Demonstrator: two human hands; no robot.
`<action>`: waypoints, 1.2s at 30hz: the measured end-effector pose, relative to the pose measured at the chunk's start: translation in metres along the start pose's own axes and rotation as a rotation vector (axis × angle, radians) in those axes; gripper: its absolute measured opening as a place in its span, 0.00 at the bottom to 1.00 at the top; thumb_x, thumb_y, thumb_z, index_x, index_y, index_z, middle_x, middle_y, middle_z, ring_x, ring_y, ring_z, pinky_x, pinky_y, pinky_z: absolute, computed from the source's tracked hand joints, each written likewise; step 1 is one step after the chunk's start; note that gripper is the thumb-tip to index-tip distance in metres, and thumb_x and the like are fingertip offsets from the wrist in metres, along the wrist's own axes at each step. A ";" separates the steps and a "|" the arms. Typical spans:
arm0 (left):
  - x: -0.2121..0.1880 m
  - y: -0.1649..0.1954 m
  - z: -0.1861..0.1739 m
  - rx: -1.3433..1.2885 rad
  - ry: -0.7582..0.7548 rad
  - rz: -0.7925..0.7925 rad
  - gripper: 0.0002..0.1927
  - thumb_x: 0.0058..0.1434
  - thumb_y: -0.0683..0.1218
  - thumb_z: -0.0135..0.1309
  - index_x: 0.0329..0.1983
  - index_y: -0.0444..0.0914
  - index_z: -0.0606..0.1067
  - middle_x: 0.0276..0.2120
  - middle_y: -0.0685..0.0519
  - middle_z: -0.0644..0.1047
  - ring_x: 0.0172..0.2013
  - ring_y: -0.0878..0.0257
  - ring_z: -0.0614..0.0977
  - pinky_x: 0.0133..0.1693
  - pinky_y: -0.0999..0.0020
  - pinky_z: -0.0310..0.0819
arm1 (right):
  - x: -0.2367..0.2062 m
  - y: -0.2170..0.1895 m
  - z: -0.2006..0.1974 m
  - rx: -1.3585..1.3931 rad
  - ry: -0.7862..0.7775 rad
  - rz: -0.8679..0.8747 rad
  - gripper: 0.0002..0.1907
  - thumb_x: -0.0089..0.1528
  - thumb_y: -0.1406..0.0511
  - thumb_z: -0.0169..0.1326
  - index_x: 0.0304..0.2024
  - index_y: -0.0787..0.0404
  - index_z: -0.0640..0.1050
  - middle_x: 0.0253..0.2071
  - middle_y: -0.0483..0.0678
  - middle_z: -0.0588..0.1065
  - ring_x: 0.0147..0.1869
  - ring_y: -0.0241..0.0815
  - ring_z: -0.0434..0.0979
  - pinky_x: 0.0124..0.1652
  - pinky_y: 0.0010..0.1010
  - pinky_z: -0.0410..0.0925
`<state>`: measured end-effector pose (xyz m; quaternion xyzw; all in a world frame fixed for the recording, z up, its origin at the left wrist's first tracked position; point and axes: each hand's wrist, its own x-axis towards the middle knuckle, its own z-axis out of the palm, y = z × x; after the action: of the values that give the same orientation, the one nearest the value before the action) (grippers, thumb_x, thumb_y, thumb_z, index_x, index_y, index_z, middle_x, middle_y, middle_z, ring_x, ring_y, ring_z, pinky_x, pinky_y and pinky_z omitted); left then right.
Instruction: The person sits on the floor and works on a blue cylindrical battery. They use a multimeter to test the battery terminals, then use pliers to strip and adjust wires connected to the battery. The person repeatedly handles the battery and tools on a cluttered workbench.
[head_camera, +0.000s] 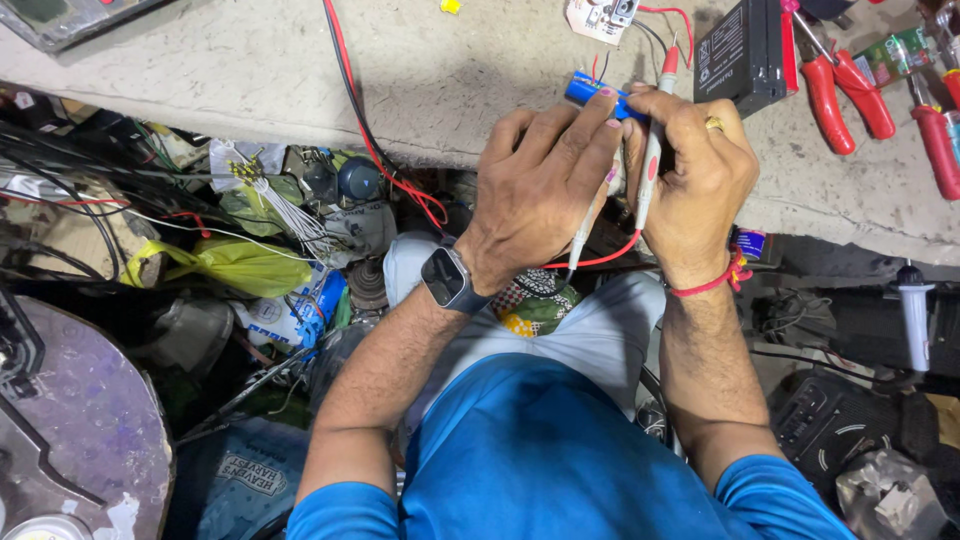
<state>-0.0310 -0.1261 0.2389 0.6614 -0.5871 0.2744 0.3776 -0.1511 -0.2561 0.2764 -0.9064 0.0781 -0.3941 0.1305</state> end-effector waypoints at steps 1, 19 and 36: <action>0.001 0.001 0.000 0.000 0.002 -0.005 0.22 0.63 0.47 0.62 0.57 0.32 0.75 0.62 0.43 0.73 0.57 0.52 0.76 0.57 0.52 0.67 | 0.000 0.000 0.000 0.005 0.000 -0.002 0.10 0.68 0.76 0.64 0.51 0.63 0.80 0.51 0.48 0.82 0.49 0.44 0.78 0.48 0.31 0.71; 0.007 -0.001 -0.005 0.024 -0.012 0.012 0.17 0.61 0.49 0.60 0.50 0.38 0.75 0.62 0.44 0.72 0.52 0.54 0.75 0.56 0.53 0.67 | 0.011 -0.002 -0.013 0.589 0.160 0.069 0.30 0.75 0.48 0.49 0.63 0.68 0.74 0.52 0.50 0.72 0.43 0.39 0.74 0.38 0.25 0.67; 0.008 -0.004 -0.003 0.068 -0.004 0.024 0.12 0.63 0.49 0.57 0.47 0.40 0.73 0.54 0.47 0.75 0.49 0.56 0.74 0.53 0.56 0.64 | 0.040 0.000 0.016 0.471 -0.081 0.141 0.21 0.83 0.61 0.45 0.48 0.74 0.77 0.42 0.50 0.77 0.39 0.34 0.78 0.40 0.23 0.73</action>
<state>-0.0253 -0.1275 0.2463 0.6673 -0.5860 0.2976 0.3503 -0.1120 -0.2632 0.2937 -0.8585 0.0417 -0.3545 0.3682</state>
